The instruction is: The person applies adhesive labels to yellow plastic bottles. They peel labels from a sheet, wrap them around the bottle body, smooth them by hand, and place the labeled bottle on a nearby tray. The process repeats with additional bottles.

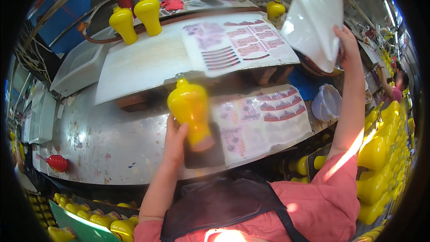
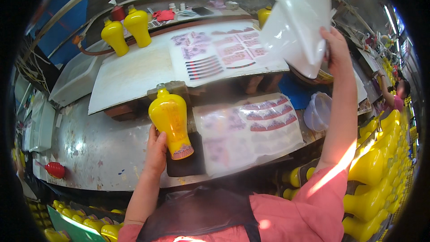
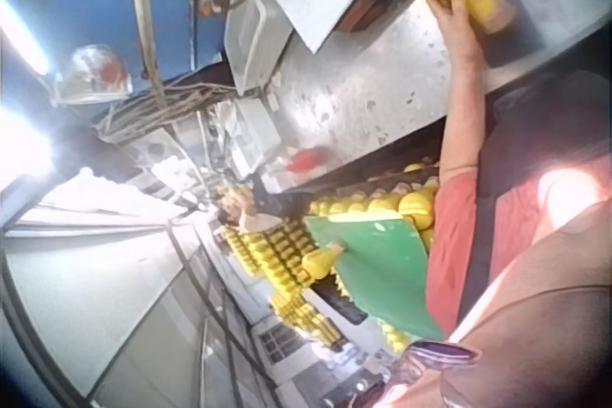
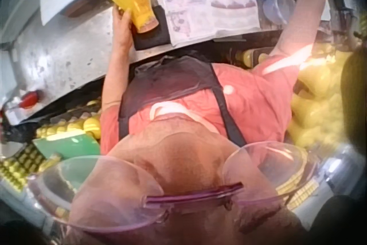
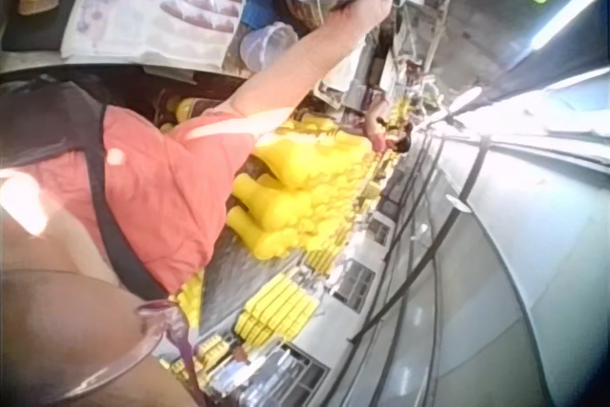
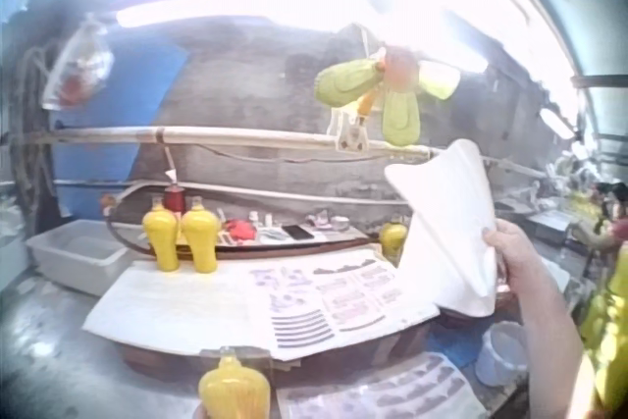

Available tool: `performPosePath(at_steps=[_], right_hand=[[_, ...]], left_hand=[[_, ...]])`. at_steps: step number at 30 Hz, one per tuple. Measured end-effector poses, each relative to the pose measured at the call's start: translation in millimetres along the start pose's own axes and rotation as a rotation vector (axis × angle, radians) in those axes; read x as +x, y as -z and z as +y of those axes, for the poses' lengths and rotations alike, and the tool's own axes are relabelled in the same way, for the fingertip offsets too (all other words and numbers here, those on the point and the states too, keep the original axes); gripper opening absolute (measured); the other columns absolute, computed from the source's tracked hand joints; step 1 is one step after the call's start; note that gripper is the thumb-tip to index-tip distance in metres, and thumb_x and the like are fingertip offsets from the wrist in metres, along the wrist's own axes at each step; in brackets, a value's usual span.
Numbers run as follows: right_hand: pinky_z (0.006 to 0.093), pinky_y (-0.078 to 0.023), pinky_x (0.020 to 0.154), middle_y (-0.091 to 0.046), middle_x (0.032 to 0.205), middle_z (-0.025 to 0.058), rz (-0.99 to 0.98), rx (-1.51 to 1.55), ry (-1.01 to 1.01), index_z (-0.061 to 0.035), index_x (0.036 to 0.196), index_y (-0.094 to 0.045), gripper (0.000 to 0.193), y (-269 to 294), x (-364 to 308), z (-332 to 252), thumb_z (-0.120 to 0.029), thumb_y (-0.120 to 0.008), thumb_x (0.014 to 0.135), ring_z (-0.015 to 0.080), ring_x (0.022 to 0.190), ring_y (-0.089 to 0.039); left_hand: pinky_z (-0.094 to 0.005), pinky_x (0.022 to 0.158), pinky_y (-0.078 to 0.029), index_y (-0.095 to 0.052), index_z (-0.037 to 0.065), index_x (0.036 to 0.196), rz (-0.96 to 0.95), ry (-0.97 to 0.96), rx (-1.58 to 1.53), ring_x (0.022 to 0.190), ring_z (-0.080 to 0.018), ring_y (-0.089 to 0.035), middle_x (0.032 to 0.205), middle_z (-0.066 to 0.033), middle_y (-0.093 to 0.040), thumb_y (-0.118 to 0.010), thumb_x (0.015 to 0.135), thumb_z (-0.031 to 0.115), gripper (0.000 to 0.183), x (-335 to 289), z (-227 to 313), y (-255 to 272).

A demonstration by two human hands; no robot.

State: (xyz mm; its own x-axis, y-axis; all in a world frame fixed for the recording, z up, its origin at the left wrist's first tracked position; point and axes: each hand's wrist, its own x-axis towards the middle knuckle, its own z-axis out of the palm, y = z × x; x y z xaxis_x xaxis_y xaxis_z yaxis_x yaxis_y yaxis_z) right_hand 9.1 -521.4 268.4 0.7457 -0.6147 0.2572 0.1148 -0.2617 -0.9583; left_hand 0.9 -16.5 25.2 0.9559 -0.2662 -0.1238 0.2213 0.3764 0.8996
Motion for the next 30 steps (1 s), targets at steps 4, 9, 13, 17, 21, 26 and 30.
performPosePath(at_steps=[4,9,13,17,21,26,30], right_hand=[[0.0241,-0.035,0.038,-0.062,0.072,-0.004,0.332,0.048,0.086,-0.0107,0.112,-0.067,0.018,93,41,25,-0.023,-0.067,0.099,0.0068,0.049,-0.052],[0.0325,-0.053,0.062,-0.069,0.088,0.0051,0.572,0.231,0.115,-0.0064,0.113,-0.062,0.015,192,93,37,-0.018,-0.063,0.103,0.0186,0.07,-0.068],[0.0341,-0.06,0.079,-0.069,0.092,0.0064,0.628,0.31,0.074,-0.0022,0.113,-0.064,0.019,196,91,43,-0.019,-0.063,0.104,0.02,0.076,-0.07],[0.0266,-0.053,0.065,-0.066,0.082,0.0012,0.301,0.01,0.079,-0.0037,0.122,-0.072,0.027,110,46,65,-0.02,-0.065,0.101,0.0123,0.065,-0.062],[0.0283,-0.048,0.05,-0.071,0.083,0.0013,-0.326,-0.593,0.303,-0.0094,0.12,-0.077,0.026,-10,-12,105,-0.019,-0.064,0.1,0.0086,0.057,-0.059],[0.0404,-0.057,0.076,-0.075,0.093,0.0165,-0.413,-0.916,0.397,-0.0107,0.122,-0.076,0.029,-105,-38,147,-0.017,-0.059,0.099,0.0295,0.084,-0.072],[0.0481,-0.055,0.081,-0.073,0.1,0.0211,-0.382,-1.241,0.409,-0.0165,0.124,-0.075,0.033,-126,-36,146,-0.015,-0.054,0.099,0.0405,0.094,-0.069]], left_hand=[[-0.0424,0.119,-0.036,-0.022,0.003,0.163,0.006,-0.012,-0.003,0.141,-0.0294,-0.048,0.154,-0.0182,-0.046,-0.06,0.101,0.019,0.074,-1,-3,0],[-0.042,0.119,-0.037,-0.021,0.003,0.163,0.007,-0.025,0.036,0.141,-0.0281,-0.048,0.154,-0.0176,-0.046,-0.058,0.102,0.017,0.073,2,-5,-1],[-0.0417,0.119,-0.037,-0.02,0.002,0.163,0.017,0.002,0.029,0.14,-0.028,-0.048,0.154,-0.0172,-0.046,-0.057,0.102,0.016,0.073,3,-6,0],[-0.0418,0.119,-0.037,-0.019,0.002,0.163,0.025,0.027,-0.004,0.141,-0.0282,-0.048,0.154,-0.0168,-0.046,-0.057,0.103,0.015,0.073,4,-6,0],[-0.0415,0.118,-0.038,-0.02,0.003,0.163,0.017,0.003,0.036,0.141,-0.0278,-0.049,0.154,-0.0159,-0.046,-0.054,0.104,0.016,0.07,2,-6,0],[-0.0414,0.117,-0.039,-0.019,0.003,0.164,0.049,0.022,0.06,0.138,-0.027,-0.051,0.151,-0.0171,-0.049,-0.056,0.103,0.016,0.072,-1,-2,-2],[-0.0415,0.116,-0.04,-0.02,0.002,0.163,0.036,0.015,0.083,0.137,-0.0269,-0.051,0.149,-0.0175,-0.051,-0.058,0.102,0.017,0.073,0,0,-2]])
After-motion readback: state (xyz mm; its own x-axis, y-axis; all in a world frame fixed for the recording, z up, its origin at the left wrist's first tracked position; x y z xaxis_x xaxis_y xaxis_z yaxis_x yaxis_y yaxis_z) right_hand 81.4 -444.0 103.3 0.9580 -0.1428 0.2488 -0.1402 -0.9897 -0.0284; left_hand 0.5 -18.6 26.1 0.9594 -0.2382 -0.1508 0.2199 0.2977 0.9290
